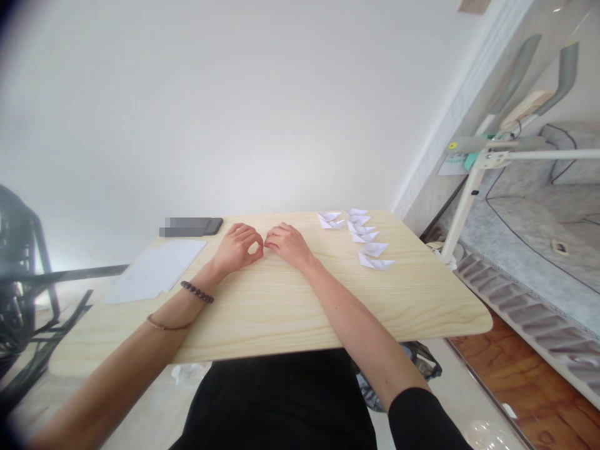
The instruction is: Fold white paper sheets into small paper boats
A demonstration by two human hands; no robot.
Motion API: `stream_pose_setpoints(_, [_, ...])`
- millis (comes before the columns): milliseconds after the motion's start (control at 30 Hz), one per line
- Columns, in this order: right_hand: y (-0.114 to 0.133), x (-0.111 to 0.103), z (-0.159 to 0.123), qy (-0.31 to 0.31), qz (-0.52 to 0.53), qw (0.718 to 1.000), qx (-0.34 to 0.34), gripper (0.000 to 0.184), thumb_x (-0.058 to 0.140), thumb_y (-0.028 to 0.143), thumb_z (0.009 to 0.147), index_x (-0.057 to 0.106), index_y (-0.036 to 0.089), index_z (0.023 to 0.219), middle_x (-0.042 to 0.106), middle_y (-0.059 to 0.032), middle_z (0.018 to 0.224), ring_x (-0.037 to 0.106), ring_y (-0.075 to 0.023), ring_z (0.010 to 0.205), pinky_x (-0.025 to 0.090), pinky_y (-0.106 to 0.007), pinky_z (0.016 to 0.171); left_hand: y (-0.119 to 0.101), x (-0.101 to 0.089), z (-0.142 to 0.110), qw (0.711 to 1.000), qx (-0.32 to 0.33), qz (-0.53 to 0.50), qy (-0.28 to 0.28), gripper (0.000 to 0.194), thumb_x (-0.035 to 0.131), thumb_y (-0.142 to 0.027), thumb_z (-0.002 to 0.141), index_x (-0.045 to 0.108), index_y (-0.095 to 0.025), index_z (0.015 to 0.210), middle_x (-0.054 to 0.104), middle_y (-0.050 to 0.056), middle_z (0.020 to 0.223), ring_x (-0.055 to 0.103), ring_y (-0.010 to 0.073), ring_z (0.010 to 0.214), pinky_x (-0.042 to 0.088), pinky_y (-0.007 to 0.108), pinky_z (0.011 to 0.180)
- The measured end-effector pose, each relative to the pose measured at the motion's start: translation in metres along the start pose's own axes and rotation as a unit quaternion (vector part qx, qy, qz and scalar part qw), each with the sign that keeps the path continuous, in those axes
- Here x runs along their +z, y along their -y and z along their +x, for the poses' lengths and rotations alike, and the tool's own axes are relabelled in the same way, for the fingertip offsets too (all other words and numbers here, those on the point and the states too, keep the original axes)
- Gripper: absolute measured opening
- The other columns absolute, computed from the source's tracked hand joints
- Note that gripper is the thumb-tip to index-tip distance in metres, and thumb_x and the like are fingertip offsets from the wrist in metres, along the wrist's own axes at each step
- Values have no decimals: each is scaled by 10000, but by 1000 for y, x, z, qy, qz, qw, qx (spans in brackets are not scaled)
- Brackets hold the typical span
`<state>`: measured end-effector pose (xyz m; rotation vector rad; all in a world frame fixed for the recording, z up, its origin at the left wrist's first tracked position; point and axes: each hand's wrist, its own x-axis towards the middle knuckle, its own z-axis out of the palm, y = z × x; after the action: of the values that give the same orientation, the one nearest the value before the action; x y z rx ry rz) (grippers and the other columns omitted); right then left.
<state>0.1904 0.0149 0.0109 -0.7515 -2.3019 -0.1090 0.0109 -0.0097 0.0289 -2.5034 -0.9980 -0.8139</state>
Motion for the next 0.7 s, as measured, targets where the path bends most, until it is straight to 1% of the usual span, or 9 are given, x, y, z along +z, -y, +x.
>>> stream_pose_setpoints(367, [-1, -4, 1, -11, 4, 1000, 3, 162, 516, 259, 793, 655, 198, 737, 612, -28, 834, 459, -153, 825, 358, -295, 766, 1, -1, 0, 1000, -8, -6, -9, 106, 471, -180, 718, 575, -182, 738, 602, 45, 783, 515, 183, 832, 350, 365, 843])
stream_pose_setpoints(600, [-13, -11, -5, -17, 1, 999, 27, 126, 544, 244, 774, 655, 197, 736, 609, -37, 829, 465, -157, 827, 361, -306, 762, 8, 0, -5, 999, -27, 0, -25, 96, 469, -177, 727, 565, -182, 734, 596, 46, 777, 521, 179, 823, 360, 357, 832])
stream_pose_setpoints(700, [-14, -11, -6, -20, -4, 999, 32, 119, 552, 249, 768, 655, 197, 735, 607, -37, 824, 466, -159, 826, 361, -307, 760, 10, 0, -7, 999, -32, -2, -24, 95, 471, -175, 727, 565, -183, 735, 596, 46, 777, 525, 179, 822, 365, 353, 820])
